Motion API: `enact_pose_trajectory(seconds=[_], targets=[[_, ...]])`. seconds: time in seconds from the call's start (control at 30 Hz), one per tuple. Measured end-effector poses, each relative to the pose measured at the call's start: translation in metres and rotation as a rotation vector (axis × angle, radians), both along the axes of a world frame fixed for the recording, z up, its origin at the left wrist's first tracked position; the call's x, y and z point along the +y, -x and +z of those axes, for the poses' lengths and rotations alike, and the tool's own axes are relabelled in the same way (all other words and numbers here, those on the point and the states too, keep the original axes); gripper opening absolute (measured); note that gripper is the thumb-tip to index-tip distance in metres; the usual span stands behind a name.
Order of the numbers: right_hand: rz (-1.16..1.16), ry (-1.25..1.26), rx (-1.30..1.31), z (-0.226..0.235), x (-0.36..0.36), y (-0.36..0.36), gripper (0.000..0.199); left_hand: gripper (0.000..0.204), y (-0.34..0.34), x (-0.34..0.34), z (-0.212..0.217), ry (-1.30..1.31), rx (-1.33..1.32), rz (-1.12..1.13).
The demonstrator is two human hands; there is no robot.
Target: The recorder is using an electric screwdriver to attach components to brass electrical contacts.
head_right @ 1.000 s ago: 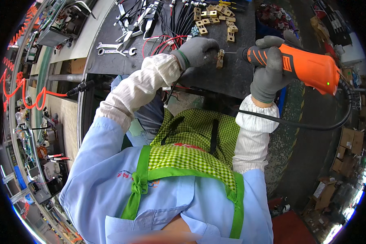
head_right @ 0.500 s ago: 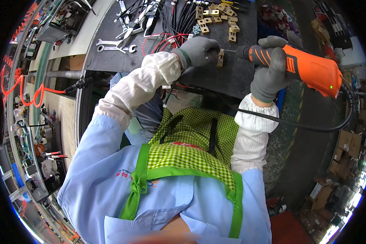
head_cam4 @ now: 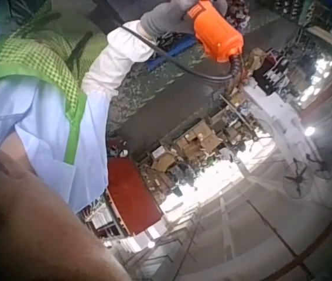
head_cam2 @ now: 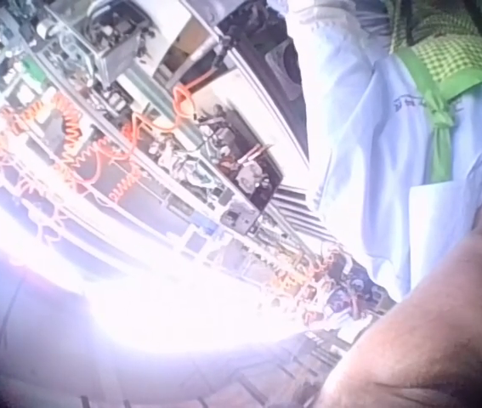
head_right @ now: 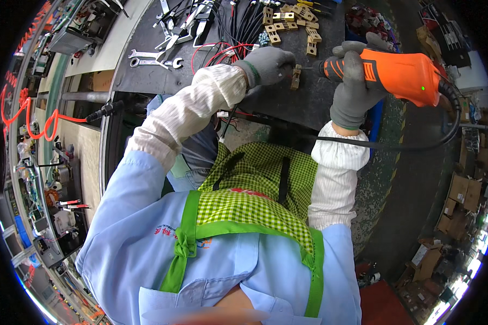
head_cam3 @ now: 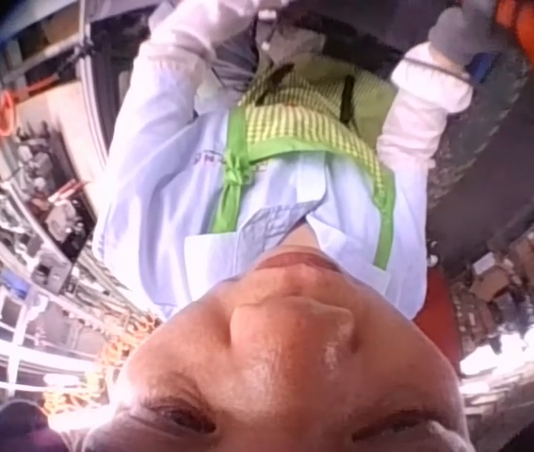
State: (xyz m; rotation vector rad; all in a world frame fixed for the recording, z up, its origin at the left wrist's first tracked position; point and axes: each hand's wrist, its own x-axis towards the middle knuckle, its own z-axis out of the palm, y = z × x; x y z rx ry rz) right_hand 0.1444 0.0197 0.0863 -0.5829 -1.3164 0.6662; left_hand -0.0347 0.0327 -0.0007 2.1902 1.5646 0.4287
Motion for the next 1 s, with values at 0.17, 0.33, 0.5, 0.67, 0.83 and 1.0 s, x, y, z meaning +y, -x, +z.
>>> enact_pose_trajectory(seconds=[0.17,0.33,0.5,0.67,0.83,1.0], targets=[[0.019,0.018,0.001,-0.006,0.002,0.0,0.045,0.027,-0.003,0.0,0.002,0.072,0.042,0.0],[0.044,0.0,0.011,-0.005,0.002,0.003,0.043,0.027,-0.003,0.0,0.004,0.116,0.056,-0.007],[0.062,0.012,-0.07,-0.003,0.009,0.013,0.041,0.026,0.0,0.003,-0.01,0.026,0.023,-0.011],[0.21,-0.082,-0.221,-0.001,0.037,0.016,0.041,0.025,0.0,0.005,-0.013,-0.025,0.006,-0.025],[0.124,-0.054,-0.258,-0.005,0.05,0.01,0.037,0.023,0.004,0.006,-0.027,-0.113,-0.103,-0.031],[0.165,0.033,-0.048,0.005,0.03,0.016,0.024,0.022,0.005,0.007,-0.032,-0.08,-0.217,-0.046]])
